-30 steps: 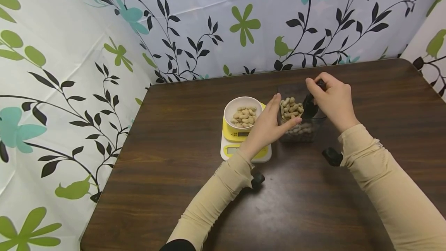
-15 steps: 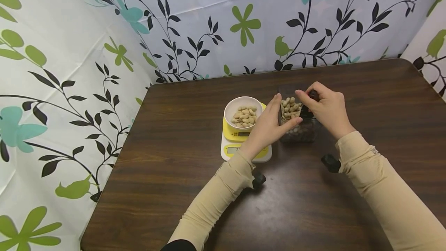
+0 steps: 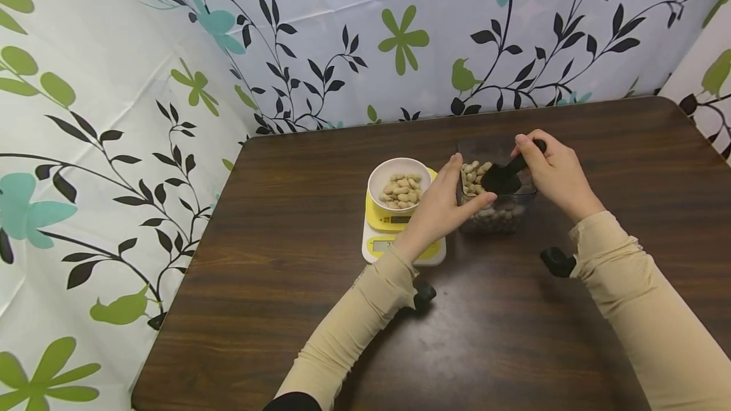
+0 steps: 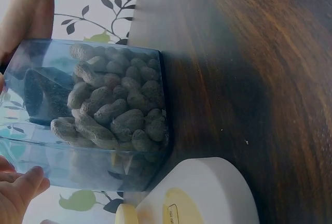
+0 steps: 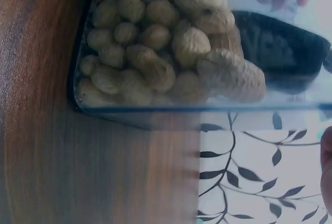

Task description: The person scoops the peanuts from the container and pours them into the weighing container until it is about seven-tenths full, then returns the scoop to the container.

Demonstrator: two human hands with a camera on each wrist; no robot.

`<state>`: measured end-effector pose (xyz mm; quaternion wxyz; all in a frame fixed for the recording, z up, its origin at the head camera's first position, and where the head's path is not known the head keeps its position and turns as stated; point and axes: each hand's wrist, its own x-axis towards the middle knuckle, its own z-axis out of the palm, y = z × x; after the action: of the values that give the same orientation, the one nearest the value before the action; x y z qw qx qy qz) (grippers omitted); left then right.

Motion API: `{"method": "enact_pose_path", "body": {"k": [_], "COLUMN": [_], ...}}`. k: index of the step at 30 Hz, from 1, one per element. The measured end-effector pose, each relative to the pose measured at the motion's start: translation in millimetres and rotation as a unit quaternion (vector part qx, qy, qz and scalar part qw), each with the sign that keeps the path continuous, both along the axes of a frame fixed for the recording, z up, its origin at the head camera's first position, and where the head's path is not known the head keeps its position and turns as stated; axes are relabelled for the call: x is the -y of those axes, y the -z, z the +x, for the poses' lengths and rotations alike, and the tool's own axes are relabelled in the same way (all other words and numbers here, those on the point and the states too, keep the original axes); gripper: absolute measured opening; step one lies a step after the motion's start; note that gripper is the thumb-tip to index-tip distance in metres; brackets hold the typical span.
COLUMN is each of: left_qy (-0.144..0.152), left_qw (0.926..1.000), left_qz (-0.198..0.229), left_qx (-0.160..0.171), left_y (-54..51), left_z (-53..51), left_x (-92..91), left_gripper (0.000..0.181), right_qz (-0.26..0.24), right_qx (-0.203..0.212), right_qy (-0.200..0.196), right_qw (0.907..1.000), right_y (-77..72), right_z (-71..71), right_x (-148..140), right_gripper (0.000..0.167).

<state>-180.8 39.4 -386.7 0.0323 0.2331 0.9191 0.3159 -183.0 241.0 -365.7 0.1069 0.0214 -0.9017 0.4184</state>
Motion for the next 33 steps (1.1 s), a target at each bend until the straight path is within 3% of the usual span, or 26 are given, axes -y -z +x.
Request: {"method": "enact_pose_path", "body": {"k": [5, 10, 14, 22, 27, 33], "left_qy": [0.001, 0.004, 0.007, 0.006, 0.002, 0.002], "left_qw": [1.0, 1.0, 0.9999, 0.9999, 0.9999, 1.0], "left_qz": [0.003, 0.008, 0.008, 0.012, 0.011, 0.003], "left_qx": [0.002, -0.004, -0.003, 0.004, 0.003, -0.007], "left_y": [-0.5, -0.9, -0.1, 1.8, 1.7, -0.1], "left_z": [-1.0, -2.1, -2.0, 0.5, 0.9, 0.5], "left_x": [-0.4, 0.7, 1.1, 1.4, 1.0, 0.7], "left_gripper": [0.089, 0.089, 0.09, 0.089, 0.089, 0.089], "right_qz": [-0.035, -0.104, -0.099, -0.072, -0.097, -0.091], "right_qx": [0.007, -0.008, -0.007, 0.035, 0.018, -0.03], "right_qy": [0.04, 0.103, 0.126, 0.089, 0.073, 0.051], "right_qw": [0.9985, 0.9893, 0.987, 0.9928, 0.9924, 0.9941], "right_y": [4.3, 6.2, 8.7, 8.5, 9.6, 12.2], "right_z": [-1.5, 0.6, 2.8, 11.7, 16.2, 14.0], "right_x": [-0.8, 8.9, 11.7, 5.0, 1.7, 0.1], "right_gripper": [0.034, 0.031, 0.03, 0.02, 0.005, 0.01]}}
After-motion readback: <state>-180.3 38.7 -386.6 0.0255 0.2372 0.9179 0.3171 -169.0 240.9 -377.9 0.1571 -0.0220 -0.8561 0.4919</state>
